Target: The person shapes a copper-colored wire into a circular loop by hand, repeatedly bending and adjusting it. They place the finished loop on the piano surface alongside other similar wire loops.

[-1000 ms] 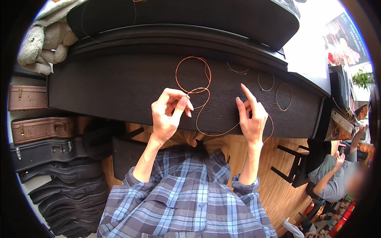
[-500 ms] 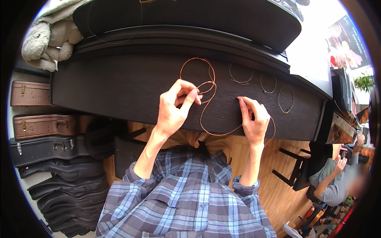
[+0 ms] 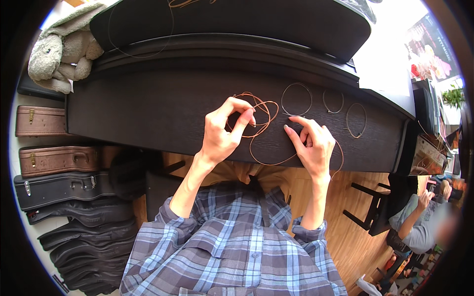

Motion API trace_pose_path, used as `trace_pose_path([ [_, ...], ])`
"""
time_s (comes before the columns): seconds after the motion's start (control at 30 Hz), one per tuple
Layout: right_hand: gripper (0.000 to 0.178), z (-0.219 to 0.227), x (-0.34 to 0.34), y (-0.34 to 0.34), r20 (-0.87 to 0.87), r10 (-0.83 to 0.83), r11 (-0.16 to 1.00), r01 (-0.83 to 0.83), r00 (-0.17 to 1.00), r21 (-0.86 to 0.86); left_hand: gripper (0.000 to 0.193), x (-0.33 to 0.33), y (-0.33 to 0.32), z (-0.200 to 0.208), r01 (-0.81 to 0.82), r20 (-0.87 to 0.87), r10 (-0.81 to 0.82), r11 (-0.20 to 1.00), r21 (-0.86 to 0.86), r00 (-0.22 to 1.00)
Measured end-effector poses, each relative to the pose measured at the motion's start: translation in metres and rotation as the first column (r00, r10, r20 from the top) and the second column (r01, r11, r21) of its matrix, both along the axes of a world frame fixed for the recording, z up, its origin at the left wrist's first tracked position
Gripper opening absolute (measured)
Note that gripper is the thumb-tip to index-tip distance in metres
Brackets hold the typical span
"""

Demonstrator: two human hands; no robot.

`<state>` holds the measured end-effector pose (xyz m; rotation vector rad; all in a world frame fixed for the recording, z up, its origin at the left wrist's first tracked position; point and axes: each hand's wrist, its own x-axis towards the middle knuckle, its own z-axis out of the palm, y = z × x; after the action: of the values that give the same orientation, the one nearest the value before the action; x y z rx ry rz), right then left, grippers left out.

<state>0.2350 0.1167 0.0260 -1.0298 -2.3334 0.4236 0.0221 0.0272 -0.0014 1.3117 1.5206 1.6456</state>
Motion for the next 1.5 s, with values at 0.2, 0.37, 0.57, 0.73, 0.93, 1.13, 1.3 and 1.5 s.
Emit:
trace_pose_path([
  [0.2, 0.03, -0.001, 0.0, 0.001, -0.045, -0.015, 1.0, 0.015, 0.999, 0.0, 0.006, 0.003, -0.003, -0.005, -0.065, 0.047, 0.057, 0.983, 0.17, 0.997],
  [0.37, 0.037, 0.0, -0.002, -0.002, -0.049, -0.138, 0.984, 0.131, 0.989, -0.124, 0.008, 0.002, -0.008, -0.005, -0.075, 0.077, 0.062, 0.98, 0.185, 0.995],
  [0.57, 0.021, -0.003, 0.001, 0.0, -0.067, -0.05, 0.999, 0.051, 0.996, 0.003, 0.009, 0.002, -0.023, -0.002, -0.109, -0.006, 0.112, 0.976, 0.19, 0.994],
  [0.73, 0.02, -0.004, 0.002, 0.0, -0.062, -0.102, 0.995, 0.1, 0.993, -0.023, 0.008, 0.006, -0.031, -0.007, -0.118, 0.18, 0.087, 0.979, 0.168, 0.98],
  [0.93, 0.018, -0.003, 0.008, 0.0, -0.115, -0.022, 0.999, 0.028, 0.993, 0.044, 0.006, 0.004, -0.031, -0.003, -0.105, 0.344, 0.045, 0.982, 0.155, 0.938],
  [1.13, 0.013, -0.008, 0.023, 0.007, -0.211, 0.126, 0.991, -0.132, 0.969, -0.016, 0.006, -0.002, -0.029, -0.005, -0.088, 0.404, 0.033, 0.989, 0.117, 0.914],
  [1.3, 0.029, -0.015, 0.032, 0.011, -0.375, 0.157, 0.983, -0.183, 0.914, -0.033, 0.008, -0.005, -0.028, -0.008, -0.075, 0.462, 0.016, 0.991, 0.109, 0.887],
  [1.5, 0.06, 0.005, 0.037, -0.005, -0.243, 0.228, 0.964, -0.253, 0.943, -0.077, 0.007, -0.008, -0.028, -0.006, -0.015, 0.514, -0.056, 0.991, 0.133, 0.856],
])
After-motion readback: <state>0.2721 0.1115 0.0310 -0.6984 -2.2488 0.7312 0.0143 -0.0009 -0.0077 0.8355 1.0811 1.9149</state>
